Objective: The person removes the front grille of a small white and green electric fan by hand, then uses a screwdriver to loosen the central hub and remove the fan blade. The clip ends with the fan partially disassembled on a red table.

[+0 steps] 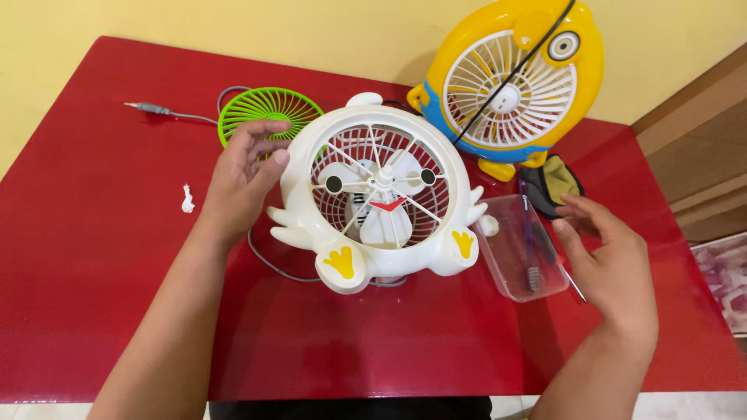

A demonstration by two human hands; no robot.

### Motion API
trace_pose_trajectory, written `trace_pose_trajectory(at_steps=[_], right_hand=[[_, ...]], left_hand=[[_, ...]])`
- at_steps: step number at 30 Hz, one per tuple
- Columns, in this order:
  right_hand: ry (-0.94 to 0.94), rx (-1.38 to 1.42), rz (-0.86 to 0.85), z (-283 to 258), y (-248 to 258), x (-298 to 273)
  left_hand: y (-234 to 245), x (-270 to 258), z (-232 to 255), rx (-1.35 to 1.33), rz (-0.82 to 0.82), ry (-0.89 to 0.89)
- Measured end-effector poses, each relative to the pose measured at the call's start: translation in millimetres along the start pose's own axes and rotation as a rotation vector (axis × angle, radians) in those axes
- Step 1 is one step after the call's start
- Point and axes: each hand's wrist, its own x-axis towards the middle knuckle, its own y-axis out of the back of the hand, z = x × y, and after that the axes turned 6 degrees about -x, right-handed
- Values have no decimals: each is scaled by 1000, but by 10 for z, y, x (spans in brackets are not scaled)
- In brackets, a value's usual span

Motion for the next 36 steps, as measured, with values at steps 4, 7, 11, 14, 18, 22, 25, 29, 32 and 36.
trace_pose_trajectory(at_steps=[4, 7, 11, 14, 18, 22, 25, 29, 32, 36], right_hand=[[-149, -301, -22, 484, -37, -162], [-216, -314, -87, 746, -91, -247], [-331, -234, -132, 897, -145, -264], [-373, -212, -196, 937, -126, -211], [-356, -87, -233, 946, -170, -161], [-376, -119, -237, 949, -236, -123], [-347, -302, -184, 899, -182, -154], [-223, -367, 22, 756, -1, -251], [-220, -37, 183, 644, 51, -300], [143, 674, 224, 425, -56, -183]], left_hand=[[-120, -52, 52, -87, -172, 114], [-189, -26, 73, -172, -179, 198], [-213, 21, 95, -248, -133, 252], [-226, 28, 89, -250, -137, 238], [-194, 27, 69, -244, -182, 238], [-166, 18, 56, -245, -221, 238], [-177, -5, 50, -257, -244, 258], [-237, -34, 70, -278, -273, 239], [-276, -13, 173, -167, -261, 238], [-347, 19, 454, 321, -267, -351]])
